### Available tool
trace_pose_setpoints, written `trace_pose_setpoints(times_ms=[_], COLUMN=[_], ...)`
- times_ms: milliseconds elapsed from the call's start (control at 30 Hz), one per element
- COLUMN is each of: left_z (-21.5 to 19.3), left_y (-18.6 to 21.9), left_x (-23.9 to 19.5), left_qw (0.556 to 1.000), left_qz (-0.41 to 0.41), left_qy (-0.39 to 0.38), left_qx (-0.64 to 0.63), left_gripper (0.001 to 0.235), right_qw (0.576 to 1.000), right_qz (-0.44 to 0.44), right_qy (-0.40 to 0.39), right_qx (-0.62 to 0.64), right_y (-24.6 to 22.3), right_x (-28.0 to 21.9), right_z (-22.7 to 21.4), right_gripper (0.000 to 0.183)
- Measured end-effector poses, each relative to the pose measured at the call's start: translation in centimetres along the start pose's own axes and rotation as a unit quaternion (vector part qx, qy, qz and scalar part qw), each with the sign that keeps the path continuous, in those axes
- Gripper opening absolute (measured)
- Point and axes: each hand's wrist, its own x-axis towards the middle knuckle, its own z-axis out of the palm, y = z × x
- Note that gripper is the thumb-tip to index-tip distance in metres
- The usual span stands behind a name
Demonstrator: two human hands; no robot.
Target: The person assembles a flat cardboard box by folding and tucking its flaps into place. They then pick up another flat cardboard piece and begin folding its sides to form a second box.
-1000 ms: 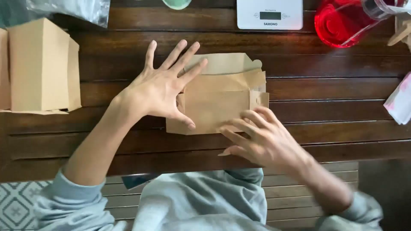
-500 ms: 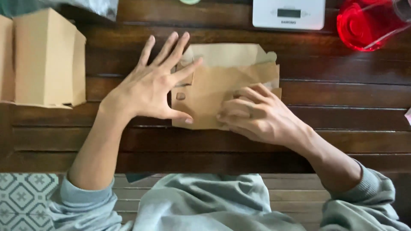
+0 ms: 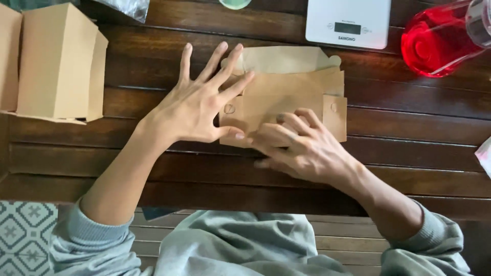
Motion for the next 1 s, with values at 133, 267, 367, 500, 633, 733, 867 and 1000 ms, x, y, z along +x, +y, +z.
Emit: trace_pose_setpoints(times_ms=[133,267,367,500,633,733,867,1000], left_z=[0.3,0.1,-0.2,-0.4,-0.3,-0.3,-0.2,-0.6], left_y=[-0.3,0.1,0.7,1.0,0.7,0.7,0.7,0.8], left_x=[0.3,-0.2,-0.2,-0.5,-0.6,-0.5,-0.5,-0.5], left_qw=[1.000,0.999,0.997,0.994,0.995,0.996,0.996,0.997], left_qz=[0.012,0.027,0.057,0.097,0.093,0.091,0.085,0.079], left_qy=[0.003,0.028,0.033,0.037,0.018,0.010,0.003,-0.018], left_qx=[0.021,0.037,0.043,0.044,0.024,0.011,0.008,-0.007], left_gripper=[0.122,0.121,0.107,0.104,0.116,0.116,0.118,0.114], right_qw=[0.999,0.999,1.000,0.997,0.997,0.997,0.997,0.995], right_qz=[0.005,0.013,0.007,0.020,0.022,0.023,0.020,0.036], right_qy=[-0.035,-0.025,-0.024,-0.067,-0.053,-0.043,-0.017,-0.022], right_qx=[-0.031,-0.016,-0.012,0.011,0.045,0.065,0.072,0.088], right_y=[-0.2,-0.3,-0.6,-0.4,-0.5,-0.5,-0.1,0.2], right_x=[0.2,0.4,0.7,0.4,0.6,0.4,0.0,0.0], right_z=[-0.2,-0.5,-0.9,-1.1,-1.4,-1.7,-1.7,-2.3], right_gripper=[0.065,0.075,0.081,0.079,0.072,0.067,0.057,0.052])
